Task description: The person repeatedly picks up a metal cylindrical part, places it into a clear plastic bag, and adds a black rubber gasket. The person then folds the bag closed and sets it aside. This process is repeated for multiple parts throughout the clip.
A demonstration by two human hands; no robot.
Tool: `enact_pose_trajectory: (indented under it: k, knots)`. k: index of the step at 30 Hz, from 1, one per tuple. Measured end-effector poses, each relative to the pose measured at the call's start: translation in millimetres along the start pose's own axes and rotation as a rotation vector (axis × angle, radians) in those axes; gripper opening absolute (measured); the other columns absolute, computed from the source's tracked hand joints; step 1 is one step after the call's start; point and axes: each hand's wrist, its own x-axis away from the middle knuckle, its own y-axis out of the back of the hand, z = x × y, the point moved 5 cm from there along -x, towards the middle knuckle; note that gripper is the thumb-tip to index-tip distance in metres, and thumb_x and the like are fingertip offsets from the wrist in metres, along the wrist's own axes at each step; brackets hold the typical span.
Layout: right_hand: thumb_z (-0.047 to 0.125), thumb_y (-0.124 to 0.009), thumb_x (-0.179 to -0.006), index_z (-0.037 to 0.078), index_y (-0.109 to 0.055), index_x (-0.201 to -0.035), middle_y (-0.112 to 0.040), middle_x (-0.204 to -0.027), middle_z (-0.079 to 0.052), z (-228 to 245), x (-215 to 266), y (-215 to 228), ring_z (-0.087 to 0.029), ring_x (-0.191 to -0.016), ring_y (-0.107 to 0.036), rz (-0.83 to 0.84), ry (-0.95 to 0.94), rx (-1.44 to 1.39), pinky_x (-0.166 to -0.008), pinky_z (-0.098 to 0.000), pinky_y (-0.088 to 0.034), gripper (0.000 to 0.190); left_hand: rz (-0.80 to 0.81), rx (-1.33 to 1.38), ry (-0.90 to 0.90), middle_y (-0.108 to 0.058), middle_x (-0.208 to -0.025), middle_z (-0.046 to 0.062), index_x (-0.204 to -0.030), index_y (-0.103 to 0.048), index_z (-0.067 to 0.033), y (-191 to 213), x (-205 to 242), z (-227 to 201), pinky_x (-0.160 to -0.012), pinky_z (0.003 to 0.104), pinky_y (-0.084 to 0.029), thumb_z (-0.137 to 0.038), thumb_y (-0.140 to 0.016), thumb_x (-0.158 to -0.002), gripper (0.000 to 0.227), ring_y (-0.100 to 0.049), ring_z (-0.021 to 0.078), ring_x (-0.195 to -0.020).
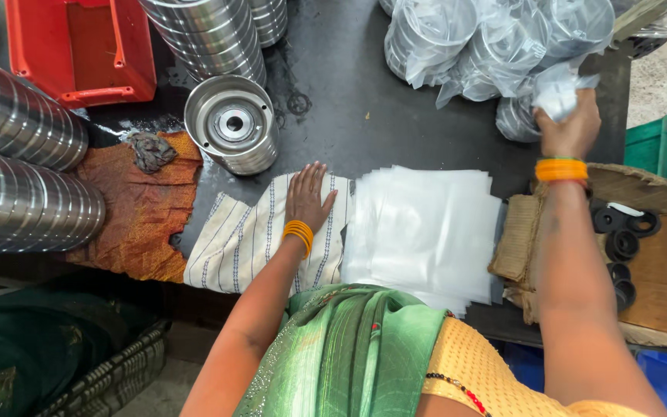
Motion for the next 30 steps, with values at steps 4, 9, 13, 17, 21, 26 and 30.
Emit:
enact_pose_trajectory:
  k: [4, 9, 13, 17, 21, 26, 30]
  knots:
    - [0.006, -0.087, -0.07, 0.0, -0.058, -0.125, -0.062, -0.126, -0.019, -37, 9, -74, -0.041, -0.119, -0.055, 0.048, 0.194, 0.315, -0.105, -0.0539, -0.037, 0.062, 0.021, -0.009, 0.017, -0.036, -0.162, 0.004, -0.156, -0.037, -0.0162, 4, 0, 0, -0.127, 0.04, -0.017, -0.053, -0.047, -0.101, 0.067, -0.028, 0.0205, -0.152]
    - [0.001, -0.08, -0.082, 0.005, -0.056, -0.12, -0.059, -0.124, -0.014, -55, 17, -100, -0.036, -0.125, -0.053, 0.175, 0.154, 0.342, -0.115, -0.0485, -0.035, 0.045, 0.068, 0.023, 0.032, -0.034, -0.162, 0.004, -0.155, -0.038, -0.0175, -3, -3, 1, -0.126, 0.04, -0.014, -0.055, -0.043, -0.101, 0.066, -0.025, 0.0206, -0.151]
    - [0.012, -0.084, -0.068, -0.002, -0.055, -0.127, -0.056, -0.126, -0.022, -9, 29, -70, -0.041, -0.122, -0.05, 0.036, 0.245, 0.369, -0.105, -0.0515, -0.033, 0.067, 0.044, 0.004, 0.013, -0.034, -0.162, 0.005, -0.155, -0.038, -0.0159, -11, -2, 5, -0.126, 0.04, -0.014, -0.055, -0.043, -0.102, 0.066, -0.025, 0.0212, -0.152]
    - [0.008, -0.079, -0.1, 0.005, -0.06, -0.128, -0.06, -0.122, -0.015, 74, 120, -49, -0.03, -0.108, -0.057, 0.199, 0.163, -0.29, -0.096, -0.037, -0.046, 0.034, -0.005, 0.02, -0.008, -0.036, -0.161, 0.006, -0.153, -0.042, -0.0146, -12, -2, 5, -0.127, 0.041, -0.017, -0.053, -0.047, -0.102, 0.064, -0.027, 0.0225, -0.152]
    - [0.027, -0.09, -0.07, 0.001, -0.062, -0.118, -0.061, -0.112, -0.018, 148, 267, -51, -0.037, -0.103, -0.059, 0.573, 0.186, -0.234, -0.092, -0.0446, -0.049, 0.062, -0.062, 0.115, -0.034, -0.042, -0.157, 0.006, -0.15, -0.047, -0.0149, -7, -3, 8, -0.126, 0.042, -0.021, -0.046, -0.056, -0.099, 0.06, -0.033, 0.0241, -0.149]
    - [0.01, -0.077, -0.089, 0.002, -0.068, -0.112, -0.064, -0.105, -0.012, 129, 306, -52, -0.022, -0.084, -0.065, 0.56, -0.091, -0.452, -0.077, -0.0314, -0.055, 0.027, -0.117, 0.726, 0.093, -0.066, -0.137, 0.008, -0.137, -0.062, -0.0192, 10, -2, 34, -0.111, 0.037, -0.048, -0.035, -0.062, -0.099, 0.041, -0.061, 0.0281, -0.128]
    - [0.009, -0.077, -0.094, 0.001, -0.071, -0.1, -0.07, -0.094, -0.006, 116, 269, -45, -0.013, -0.081, -0.063, 0.544, -0.243, -0.732, -0.076, -0.0258, -0.053, 0.011, -0.124, 0.868, 0.064, -0.074, -0.126, 0.01, -0.124, -0.071, -0.0152, 41, -8, 16, -0.1, 0.036, -0.053, -0.033, -0.06, -0.1, 0.031, -0.07, 0.0282, -0.115]
